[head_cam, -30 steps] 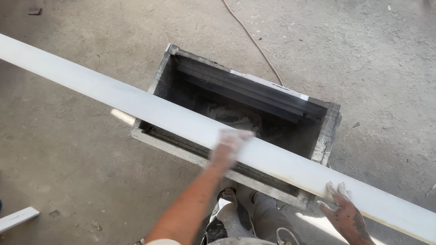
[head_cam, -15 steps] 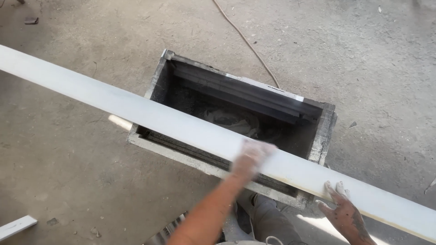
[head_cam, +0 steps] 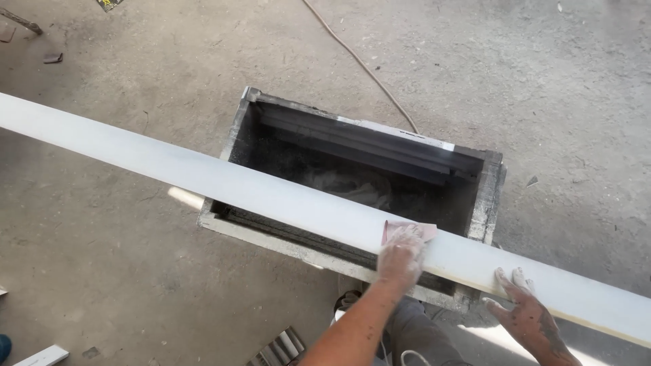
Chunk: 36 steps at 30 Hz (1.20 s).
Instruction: Sanding the edges and surfaces of a long white trim board using sandpaper.
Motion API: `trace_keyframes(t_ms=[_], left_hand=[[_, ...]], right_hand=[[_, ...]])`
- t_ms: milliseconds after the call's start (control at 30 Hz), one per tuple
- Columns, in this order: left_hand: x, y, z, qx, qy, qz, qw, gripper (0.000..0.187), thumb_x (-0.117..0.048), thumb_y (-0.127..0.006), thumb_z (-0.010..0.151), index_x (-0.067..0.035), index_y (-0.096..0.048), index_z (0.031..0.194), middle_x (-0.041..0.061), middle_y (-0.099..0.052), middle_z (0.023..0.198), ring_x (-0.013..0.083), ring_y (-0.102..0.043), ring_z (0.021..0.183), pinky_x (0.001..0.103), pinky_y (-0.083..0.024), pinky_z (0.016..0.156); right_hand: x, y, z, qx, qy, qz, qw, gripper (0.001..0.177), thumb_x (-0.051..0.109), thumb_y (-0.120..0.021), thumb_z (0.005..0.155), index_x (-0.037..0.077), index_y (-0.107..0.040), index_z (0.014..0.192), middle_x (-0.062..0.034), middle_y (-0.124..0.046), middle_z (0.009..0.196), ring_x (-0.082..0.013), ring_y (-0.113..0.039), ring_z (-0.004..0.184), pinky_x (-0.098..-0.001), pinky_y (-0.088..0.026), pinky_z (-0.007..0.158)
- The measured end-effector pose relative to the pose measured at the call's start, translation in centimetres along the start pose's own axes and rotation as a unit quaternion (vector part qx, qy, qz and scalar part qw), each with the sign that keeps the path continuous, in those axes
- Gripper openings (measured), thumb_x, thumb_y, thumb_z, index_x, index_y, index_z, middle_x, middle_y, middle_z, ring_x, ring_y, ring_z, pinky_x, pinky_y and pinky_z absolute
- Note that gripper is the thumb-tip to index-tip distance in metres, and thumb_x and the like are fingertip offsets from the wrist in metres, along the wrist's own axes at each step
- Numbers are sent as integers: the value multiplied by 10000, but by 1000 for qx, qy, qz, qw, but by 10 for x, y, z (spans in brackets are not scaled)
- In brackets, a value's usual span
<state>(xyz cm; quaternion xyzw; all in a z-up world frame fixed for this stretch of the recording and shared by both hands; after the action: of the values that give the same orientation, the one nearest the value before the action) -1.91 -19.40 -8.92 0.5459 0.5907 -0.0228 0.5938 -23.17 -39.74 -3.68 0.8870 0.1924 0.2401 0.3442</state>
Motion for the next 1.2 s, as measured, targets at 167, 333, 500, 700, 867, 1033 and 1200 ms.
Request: trace_keyframes(t_ms=[167, 333, 500, 700, 867, 1033, 1200], left_hand=[[80, 257, -29, -224, 95, -52, 968, 510, -46, -309, 1005, -218, -644, 1349, -42, -666, 1390, 41, -573, 634, 176, -289, 369], [100, 290, -42, -391, 301, -120, 862, 291, -286, -464, 994, -203, -729, 1081, 9, -746, 1183, 242, -704, 918, 356, -529, 693], [-17, 56, -74, -68, 228, -129, 963, 360, 19, -399, 1024, -53, -646, 772, 66, -674, 1321, 92, -537, 537, 156, -496, 377], [-34, 155, -75, -58, -29, -70, 995, 447, 96, -491, 982, -185, -725, 1240, 6, -734, 1246, 142, -610, 1135, 137, -603, 833], [190, 283, -73, -231, 273, -23, 934, 464, -256, -489, 1138, -84, -621, 728, 66, -634, 649, 98, -463, 410, 184, -356, 290], [99, 128, -63, -242, 287, -347, 859, 290, 10, -372, 971, -53, -644, 893, 55, -531, 1046, 91, -506, 451, 178, -358, 280], [-37, 53, -70, -1, 48, 57, 997, 415, -194, -615, 1035, -65, -578, 1428, 141, -534, 1519, 275, -495, 1411, 379, -448, 1128]], right_hand=[[-15, -11, 7, -9, 37, -13, 999, 850, 463, -704, 832, 277, -333, 1574, -156, -139, 1688, -311, -51, 1607, -513, -100, 1278], [-7, -8, -2, 4, -13, 5, 1000, 863, 457, -707, 828, 320, -316, 1585, -128, -106, 1718, -329, -7, 1621, -565, -164, 1259], [-2, -8, -5, 43, -41, -21, 998, 888, 523, -653, 852, 342, -214, 1602, -94, -29, 1724, -342, 7, 1610, -587, -97, 1279], [-30, -19, 19, 21, -14, -12, 1000, 879, 567, -707, 790, 326, -372, 1566, -67, -196, 1704, -255, -116, 1622, -558, -214, 1273], [-25, -18, 17, 19, 9, -22, 1000, 921, 549, -711, 798, 334, -291, 1589, -134, -71, 1707, -214, 40, 1636, -410, 15, 1311], [-28, -19, 25, 39, -21, -53, 998, 939, 618, -647, 809, 338, -235, 1604, -99, -57, 1721, -283, -56, 1611, -492, -103, 1291], [-4, -2, 3, 27, -34, -25, 999, 896, 588, -673, 791, 389, -297, 1580, -80, -53, 1736, -355, -56, 1606, -592, -137, 1273]])
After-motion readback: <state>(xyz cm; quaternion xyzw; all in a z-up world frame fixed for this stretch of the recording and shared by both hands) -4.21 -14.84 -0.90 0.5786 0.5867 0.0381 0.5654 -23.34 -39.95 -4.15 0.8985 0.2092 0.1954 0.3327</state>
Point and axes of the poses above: each hand's wrist, its own z-axis towards the middle knuckle, its own y-axis out of the back of the hand, x = y × z, the point moved 7 cm from there along z, towards the middle knuckle
